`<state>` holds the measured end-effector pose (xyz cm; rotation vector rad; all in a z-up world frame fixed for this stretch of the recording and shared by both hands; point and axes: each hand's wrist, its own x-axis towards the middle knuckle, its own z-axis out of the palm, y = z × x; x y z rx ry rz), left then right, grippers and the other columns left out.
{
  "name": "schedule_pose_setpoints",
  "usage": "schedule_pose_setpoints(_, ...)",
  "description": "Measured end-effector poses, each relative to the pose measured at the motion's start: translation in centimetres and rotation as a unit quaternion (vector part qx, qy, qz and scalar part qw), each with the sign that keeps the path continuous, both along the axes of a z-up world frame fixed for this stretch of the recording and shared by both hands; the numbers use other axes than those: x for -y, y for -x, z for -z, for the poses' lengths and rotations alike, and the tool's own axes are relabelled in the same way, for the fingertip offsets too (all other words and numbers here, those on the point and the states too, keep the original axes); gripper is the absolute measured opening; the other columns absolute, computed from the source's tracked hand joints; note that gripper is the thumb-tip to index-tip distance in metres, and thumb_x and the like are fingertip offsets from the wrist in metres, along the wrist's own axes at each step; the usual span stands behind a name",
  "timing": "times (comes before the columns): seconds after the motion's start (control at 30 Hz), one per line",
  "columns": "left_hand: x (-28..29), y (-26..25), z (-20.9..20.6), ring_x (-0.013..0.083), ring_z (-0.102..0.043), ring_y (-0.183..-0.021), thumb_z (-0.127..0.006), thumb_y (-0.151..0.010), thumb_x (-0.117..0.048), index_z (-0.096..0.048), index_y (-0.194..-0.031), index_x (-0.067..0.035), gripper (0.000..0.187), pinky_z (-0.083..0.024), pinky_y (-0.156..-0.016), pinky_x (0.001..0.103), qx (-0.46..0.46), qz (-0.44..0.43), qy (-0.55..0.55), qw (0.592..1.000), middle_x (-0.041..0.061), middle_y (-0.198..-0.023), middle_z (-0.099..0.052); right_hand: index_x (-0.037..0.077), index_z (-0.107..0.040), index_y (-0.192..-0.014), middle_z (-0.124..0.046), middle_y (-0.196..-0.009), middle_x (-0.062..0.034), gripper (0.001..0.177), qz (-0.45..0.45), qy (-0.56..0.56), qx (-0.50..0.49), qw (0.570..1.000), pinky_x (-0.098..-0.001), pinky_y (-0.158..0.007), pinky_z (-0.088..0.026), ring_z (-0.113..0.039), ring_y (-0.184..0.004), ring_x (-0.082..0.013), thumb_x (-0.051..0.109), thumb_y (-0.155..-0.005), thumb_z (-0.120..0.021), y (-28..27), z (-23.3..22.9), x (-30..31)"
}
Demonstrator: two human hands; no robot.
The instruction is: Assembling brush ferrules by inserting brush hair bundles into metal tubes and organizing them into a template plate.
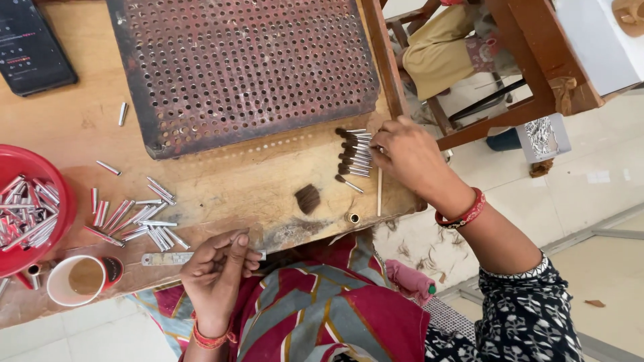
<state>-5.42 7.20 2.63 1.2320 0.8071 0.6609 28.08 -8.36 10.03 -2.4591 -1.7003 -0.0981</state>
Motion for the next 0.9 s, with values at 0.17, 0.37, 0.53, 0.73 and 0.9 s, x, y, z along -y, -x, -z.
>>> schedule_pose_setpoints(0.17,0.2,-0.5,-0.2,0.0095,-0.068,-0.061,-0.070,-0.096,-0.009,-0.072,-0.109,0.003,0.018,-0.056,-0.054,0.020,0.006,0.016,-0.004,1.000,0.011,-0.076,-0.075,0.002,-0.069,-0.108,-0.064,-0.099,-0.0131,0.041,0.001,0.036,-0.020,0.999,-0.0447,-0.082,-0.053,-0.065,-0.096,-0.0346,0.028,-0.079,-0.082,1.7,-2.2,-0.1)
schedule_pose_setpoints(0.37,0.6,-0.2,-0.2,0.0092,-0.068,-0.060,-0.071,-0.096,-0.010,-0.073,-0.109,0.002,0.017,-0.056,-0.053,0.021,0.007,0.023,0.000,1.000,0.011,-0.076,-0.076,-0.006,-0.059,-0.113,-0.059,-0.107,-0.0187,0.073,0.007,0.134,-0.003,0.991,-0.0419,-0.072,-0.057,-0.068,-0.095,-0.0356,0.045,-0.069,-0.089,1.5,-1.5,-1.2)
schedule_pose_setpoints(0.53,0.9,0.0,-0.1,0.0090,-0.068,-0.060,-0.071,-0.095,-0.010,-0.073,-0.108,0.001,0.017,-0.055,-0.052,0.020,0.005,0.023,0.005,1.000,0.010,-0.076,-0.076,-0.007,-0.059,-0.109,-0.059,-0.107,-0.0181,0.074,-0.017,0.193,0.057,0.979,-0.0372,-0.070,-0.059,-0.070,-0.092,-0.0318,0.044,-0.065,-0.090,1.1,0.3,-1.6)
schedule_pose_setpoints(0.73,1.3,-0.4,-0.7,0.0089,-0.068,-0.060,-0.072,-0.095,-0.010,-0.073,-0.108,0.001,0.017,-0.053,-0.051,0.020,0.001,0.049,-0.002,0.999,0.010,-0.076,-0.076,-0.007,-0.060,-0.108,-0.063,-0.105,-0.0190,0.072,-0.048,0.252,0.105,0.961,-0.0351,-0.066,-0.059,-0.069,-0.093,-0.0291,0.049,-0.070,-0.086,1.1,2.1,-2.2)
schedule_pose_setpoints(0.9,1.2,-1.5,-0.8,0.0086,-0.068,-0.062,-0.071,-0.095,-0.010,-0.073,-0.110,0.001,0.018,-0.053,-0.053,0.019,-0.005,0.076,-0.014,0.997,0.009,-0.076,-0.077,-0.008,-0.060,-0.113,-0.064,-0.109,-0.0210,0.034,-0.070,0.309,0.177,0.932,-0.0385,-0.063,-0.059,-0.071,-0.094,-0.0285,0.018,-0.092,-0.063,0.5,5.6,-2.5)
